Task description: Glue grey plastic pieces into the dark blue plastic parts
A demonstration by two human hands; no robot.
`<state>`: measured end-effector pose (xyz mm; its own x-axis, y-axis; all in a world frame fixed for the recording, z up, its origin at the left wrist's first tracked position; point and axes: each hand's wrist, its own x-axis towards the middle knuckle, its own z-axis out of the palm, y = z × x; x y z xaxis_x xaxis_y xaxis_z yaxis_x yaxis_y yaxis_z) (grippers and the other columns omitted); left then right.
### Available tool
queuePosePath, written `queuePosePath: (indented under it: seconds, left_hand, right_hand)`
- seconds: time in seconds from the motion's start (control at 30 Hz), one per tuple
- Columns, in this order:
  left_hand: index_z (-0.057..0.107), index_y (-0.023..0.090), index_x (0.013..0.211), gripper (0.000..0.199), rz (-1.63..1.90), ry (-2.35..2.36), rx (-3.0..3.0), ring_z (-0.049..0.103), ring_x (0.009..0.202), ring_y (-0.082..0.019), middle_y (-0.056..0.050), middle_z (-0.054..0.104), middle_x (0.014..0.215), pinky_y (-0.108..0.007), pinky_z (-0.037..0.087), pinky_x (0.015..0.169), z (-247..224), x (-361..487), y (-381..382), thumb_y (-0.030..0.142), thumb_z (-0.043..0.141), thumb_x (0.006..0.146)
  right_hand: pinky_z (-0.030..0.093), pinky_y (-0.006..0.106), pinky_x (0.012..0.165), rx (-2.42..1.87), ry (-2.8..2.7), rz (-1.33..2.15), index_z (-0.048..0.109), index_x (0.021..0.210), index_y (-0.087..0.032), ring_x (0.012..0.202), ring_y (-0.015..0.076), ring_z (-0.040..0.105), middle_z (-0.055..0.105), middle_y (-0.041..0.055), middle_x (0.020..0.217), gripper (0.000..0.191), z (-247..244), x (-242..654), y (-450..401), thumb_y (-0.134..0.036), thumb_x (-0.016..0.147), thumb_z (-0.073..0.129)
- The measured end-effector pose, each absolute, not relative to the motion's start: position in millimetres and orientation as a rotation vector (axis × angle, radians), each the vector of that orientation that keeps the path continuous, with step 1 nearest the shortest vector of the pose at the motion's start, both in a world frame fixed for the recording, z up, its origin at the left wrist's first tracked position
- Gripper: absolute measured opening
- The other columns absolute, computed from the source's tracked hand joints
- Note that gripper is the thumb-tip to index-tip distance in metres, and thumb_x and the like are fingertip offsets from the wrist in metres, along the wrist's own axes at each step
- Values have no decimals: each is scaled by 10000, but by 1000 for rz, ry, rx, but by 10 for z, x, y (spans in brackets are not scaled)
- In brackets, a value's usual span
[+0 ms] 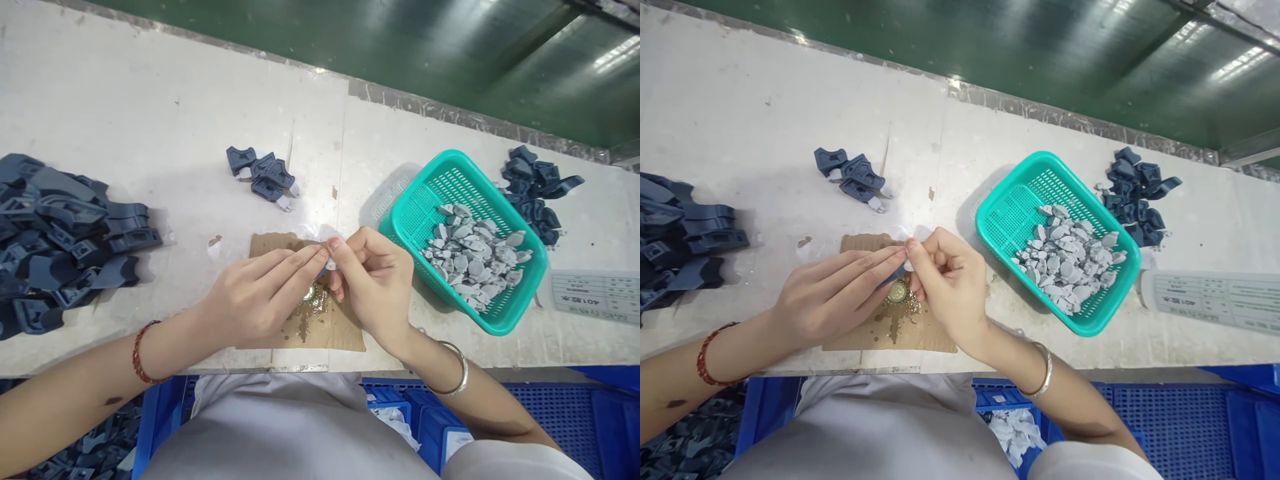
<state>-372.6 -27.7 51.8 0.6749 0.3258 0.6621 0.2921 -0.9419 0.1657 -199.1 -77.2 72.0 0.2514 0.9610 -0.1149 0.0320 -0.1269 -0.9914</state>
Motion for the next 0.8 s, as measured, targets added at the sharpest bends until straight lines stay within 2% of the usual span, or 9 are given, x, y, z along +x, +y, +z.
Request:
queuePosePath:
  seconds: [0.1, 0.2, 0.27, 0.4, 0.5, 0.6, 0.67, 0.8]
  left_hand:
    - [603, 58, 1342, 413, 1143, 523, 2790, 806, 929, -220, -140, 814, 1112, -311, 695, 838, 511, -3723, -272, 62, 665, 934]
    - [633, 55, 1262, 329, 1114, 562, 2649, 793, 1008, -216, -145, 809, 1121, -307, 669, 922, 513, -3717, -262, 55, 667, 935]
    - [645, 92, 1234, 300, 1094, 590, 2511, 787, 1018, -202, -121, 810, 1109, -288, 657, 929, 528, -3711, -253, 124, 700, 941]
    - [651, 169, 1224, 338, 974, 769, 2185, 771, 803, -140, -53, 810, 1013, -212, 639, 709, 564, -3705, -242, 293, 757, 927]
    - [675, 190, 1088, 202, 904, 798, 2075, 720, 662, -115, -14, 795, 882, -202, 581, 582, 571, -3707, -238, 310, 740, 939]
    - [664, 200, 1022, 116, 974, 722, 2092, 724, 705, -117, -8, 793, 874, -203, 569, 601, 562, -3713, -230, 248, 732, 941]
    - [656, 206, 1047, 135, 1026, 676, 2104, 732, 730, -122, -10, 790, 875, -207, 570, 611, 552, -3719, -222, 216, 733, 936]
    - [643, 206, 1070, 191, 1063, 613, 2134, 707, 645, -122, -11, 772, 825, -223, 536, 544, 526, -3721, -212, 218, 758, 918]
  right_hand:
    - [386, 181, 383, -1432, -995, 1093, 554, 675, -202, 347, 58, 492, 604, -62, 470, 361, 715, -1988, -764, -346, 967, 710]
    - [403, 188, 397, -1422, -1002, 1107, 539, 670, -206, 350, 62, 501, 604, -63, 467, 379, 735, -1972, -741, -366, 967, 711]
    - [401, 192, 404, -1411, -1018, 1101, 535, 665, -208, 357, 61, 495, 601, -64, 467, 386, 748, -1953, -729, -373, 961, 721]
    - [406, 187, 446, -1371, -1119, 1026, 562, 680, -205, 419, 51, 499, 599, -65, 510, 357, 740, -1921, -743, -336, 977, 709]
    - [415, 202, 481, -1388, -1165, 986, 573, 698, -206, 469, 59, 510, 595, -61, 545, 336, 712, -1916, -774, -323, 988, 696]
    - [414, 223, 483, -1384, -1182, 1008, 584, 719, -211, 476, 69, 508, 599, -59, 565, 316, 703, -1919, -793, -334, 989, 692]
    - [419, 229, 484, -1365, -1205, 1037, 589, 720, -213, 473, 72, 513, 606, -56, 570, 314, 714, -1915, -794, -337, 990, 689]
    - [427, 233, 477, -1332, -1226, 1103, 578, 716, -216, 451, 76, 516, 604, -60, 543, 323, 733, -1891, -788, -334, 1001, 674]
